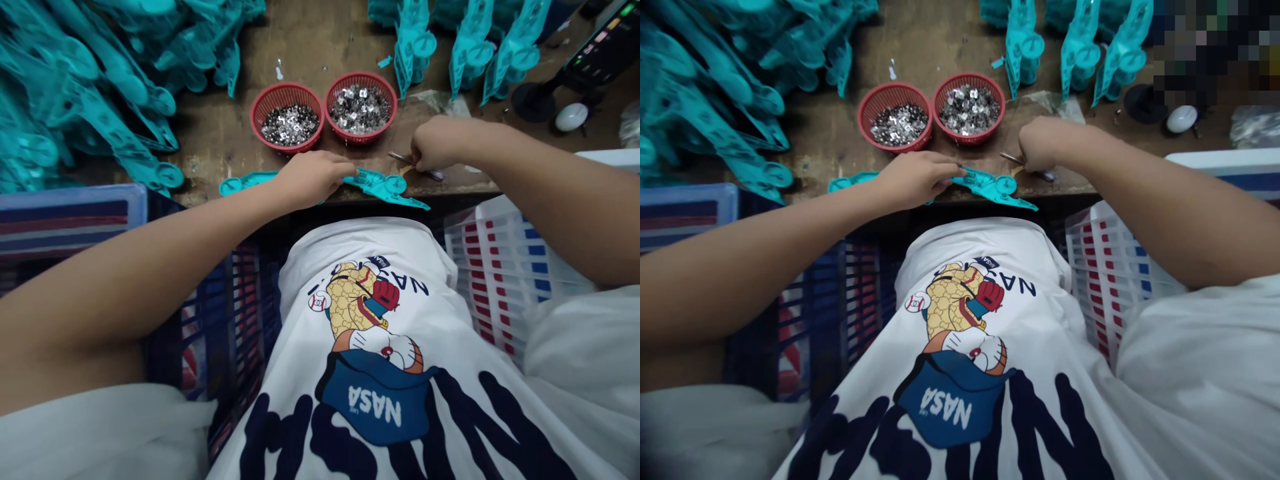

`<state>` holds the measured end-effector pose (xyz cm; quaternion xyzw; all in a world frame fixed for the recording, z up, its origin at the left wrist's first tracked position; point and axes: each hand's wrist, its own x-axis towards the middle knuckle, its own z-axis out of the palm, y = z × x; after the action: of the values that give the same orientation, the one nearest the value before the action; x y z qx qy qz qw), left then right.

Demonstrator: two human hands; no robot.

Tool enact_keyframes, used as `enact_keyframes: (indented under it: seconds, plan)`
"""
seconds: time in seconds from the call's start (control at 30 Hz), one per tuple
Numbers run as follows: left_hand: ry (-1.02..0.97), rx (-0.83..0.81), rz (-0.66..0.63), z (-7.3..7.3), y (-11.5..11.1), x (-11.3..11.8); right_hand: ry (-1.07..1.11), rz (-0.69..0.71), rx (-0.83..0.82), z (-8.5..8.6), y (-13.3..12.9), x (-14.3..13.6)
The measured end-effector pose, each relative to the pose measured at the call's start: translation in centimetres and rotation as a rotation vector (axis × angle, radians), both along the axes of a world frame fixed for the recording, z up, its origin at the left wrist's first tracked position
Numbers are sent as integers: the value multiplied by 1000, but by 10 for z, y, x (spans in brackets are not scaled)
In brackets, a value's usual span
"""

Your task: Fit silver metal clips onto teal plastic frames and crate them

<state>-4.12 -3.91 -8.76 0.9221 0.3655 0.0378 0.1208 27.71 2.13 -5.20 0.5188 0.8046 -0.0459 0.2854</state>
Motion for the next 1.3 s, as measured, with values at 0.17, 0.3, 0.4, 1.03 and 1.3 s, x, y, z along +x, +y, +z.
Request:
enact_keyframes:
  seconds: [0.17, 0.3, 0.4, 1.03, 1.3]
  plan:
    - [-7, -48, 24, -1, 2, 2, 452, 118, 146, 11, -11, -9]
    - [3, -48, 37, -3, 1, 3, 598, 113, 50, 24, -36, -28]
    - [32, -31, 118, -7, 0, 2, 619, 89, 15, 25, -48, -39]
    - [92, -23, -38, -10, 12, 0, 501, 62, 0, 21, -61, -58]
    - [103, 20, -52, -12, 8, 3, 559, 98, 19, 6, -53, -53]
